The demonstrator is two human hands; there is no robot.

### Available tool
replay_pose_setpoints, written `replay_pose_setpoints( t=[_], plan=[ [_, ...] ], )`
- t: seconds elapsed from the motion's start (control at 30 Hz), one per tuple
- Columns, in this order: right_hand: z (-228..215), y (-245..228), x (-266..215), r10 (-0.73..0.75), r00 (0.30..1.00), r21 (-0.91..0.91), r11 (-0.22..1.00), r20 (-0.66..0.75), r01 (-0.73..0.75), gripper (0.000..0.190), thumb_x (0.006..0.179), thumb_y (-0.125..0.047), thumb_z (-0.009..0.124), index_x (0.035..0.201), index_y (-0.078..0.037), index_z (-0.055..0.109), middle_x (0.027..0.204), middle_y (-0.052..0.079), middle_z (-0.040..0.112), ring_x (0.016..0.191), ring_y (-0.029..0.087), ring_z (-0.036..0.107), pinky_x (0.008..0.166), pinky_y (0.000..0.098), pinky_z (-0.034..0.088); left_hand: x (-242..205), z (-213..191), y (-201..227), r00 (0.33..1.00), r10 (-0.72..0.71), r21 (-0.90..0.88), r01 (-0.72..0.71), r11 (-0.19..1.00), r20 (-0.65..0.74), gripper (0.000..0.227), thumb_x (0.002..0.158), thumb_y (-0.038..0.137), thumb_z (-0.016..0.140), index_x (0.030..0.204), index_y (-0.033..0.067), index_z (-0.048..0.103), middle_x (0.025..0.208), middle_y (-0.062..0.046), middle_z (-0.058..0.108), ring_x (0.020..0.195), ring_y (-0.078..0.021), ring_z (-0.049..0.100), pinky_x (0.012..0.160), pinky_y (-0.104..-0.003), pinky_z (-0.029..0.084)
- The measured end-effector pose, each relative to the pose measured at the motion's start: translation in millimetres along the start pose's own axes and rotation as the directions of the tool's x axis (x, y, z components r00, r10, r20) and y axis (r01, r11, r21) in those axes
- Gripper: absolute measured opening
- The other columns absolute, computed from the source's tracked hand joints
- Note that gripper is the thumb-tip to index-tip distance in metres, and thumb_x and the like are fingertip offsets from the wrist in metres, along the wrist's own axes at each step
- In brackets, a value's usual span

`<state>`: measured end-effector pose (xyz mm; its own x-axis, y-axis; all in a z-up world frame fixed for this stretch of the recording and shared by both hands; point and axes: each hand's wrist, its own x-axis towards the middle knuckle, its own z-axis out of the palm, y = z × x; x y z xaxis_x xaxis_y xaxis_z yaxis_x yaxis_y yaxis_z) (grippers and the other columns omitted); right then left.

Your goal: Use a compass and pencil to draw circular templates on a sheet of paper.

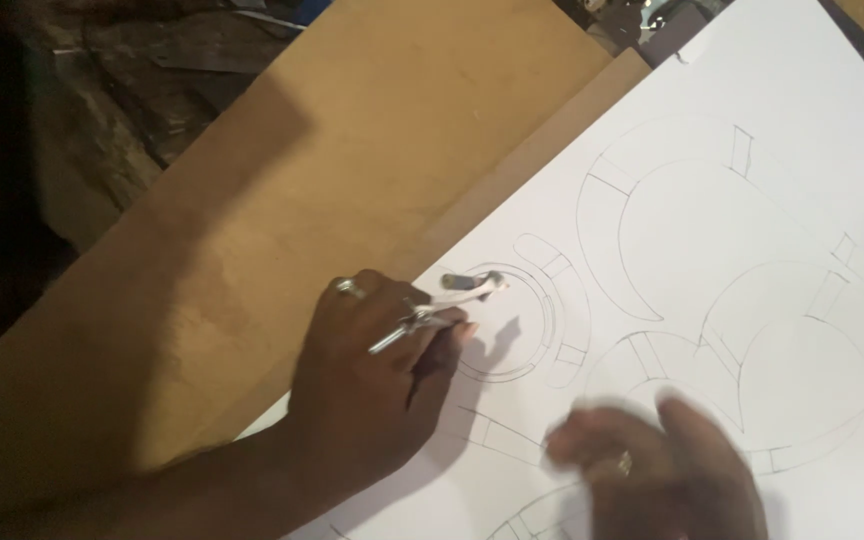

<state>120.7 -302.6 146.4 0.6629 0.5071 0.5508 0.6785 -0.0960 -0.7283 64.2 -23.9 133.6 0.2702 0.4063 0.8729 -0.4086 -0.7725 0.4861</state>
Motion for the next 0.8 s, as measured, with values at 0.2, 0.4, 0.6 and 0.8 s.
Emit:
replay_pose_setpoints(
  t=[0.2,0.4,0.6,0.8],
  plan=[
    [7.8,-25.4,124.2,0.04,0.999,-0.185,0.982,-0.007,-0.04,0.062,0.084,0.006,0.055,0.144,0.013,0.045,0.132,0.029,0.067,0.122,0.033,0.068,0.106,0.0439,0.052,5.4,23.9,-3.4,0.994,-0.057,0.036,0.054,0.998,0.093,0.007,0.091,0.012,0.07,0.095,0.0073,0.073,0.087,-0.008,0.066,0.088,-0.0302,0.061,0.078,-0.046,0.04],
    [20.5,-13.7,126.0,-0.116,0.99,-0.47,0.872,0.077,0.138,0.045,0.088,-0.001,0.062,0.13,0.012,0.057,0.122,0.022,0.072,0.119,0.029,0.071,0.104,0.0399,0.057,10.7,28.7,-6.3,0.986,-0.087,0.068,0.078,0.995,0.144,0.009,0.089,0.014,0.069,0.093,0.0081,0.075,0.085,-0.007,0.067,0.088,-0.0296,0.061,0.078,-0.047,0.038],
    [16.0,-12.8,123.3,-0.23,0.959,-0.682,0.676,0.165,0.279,0.03,0.092,-0.008,0.065,0.12,0.003,0.066,0.116,0.016,0.075,0.108,0.022,0.076,0.092,0.0324,0.063,14.9,34.0,-2.3,0.974,-0.185,0.007,0.186,0.983,0.13,0.008,0.092,0.017,0.071,0.092,0.0115,0.076,0.081,-0.002,0.069,0.085,-0.0258,0.061,0.077,-0.044,0.037],
    [18.3,-15.0,122.8,-0.119,0.99,-0.631,0.763,0.076,0.14,0.029,0.091,-0.013,0.067,0.115,0.002,0.07,0.11,0.014,0.077,0.103,0.02,0.078,0.085,0.031,0.064,12.6,35.5,-3.4,0.978,-0.159,0.032,0.156,0.987,0.139,0.008,0.092,0.019,0.072,0.089,0.012,0.075,0.081,-0.002,0.069,0.087,-0.0255,0.061,0.079,-0.044,0.036]
  ],
)
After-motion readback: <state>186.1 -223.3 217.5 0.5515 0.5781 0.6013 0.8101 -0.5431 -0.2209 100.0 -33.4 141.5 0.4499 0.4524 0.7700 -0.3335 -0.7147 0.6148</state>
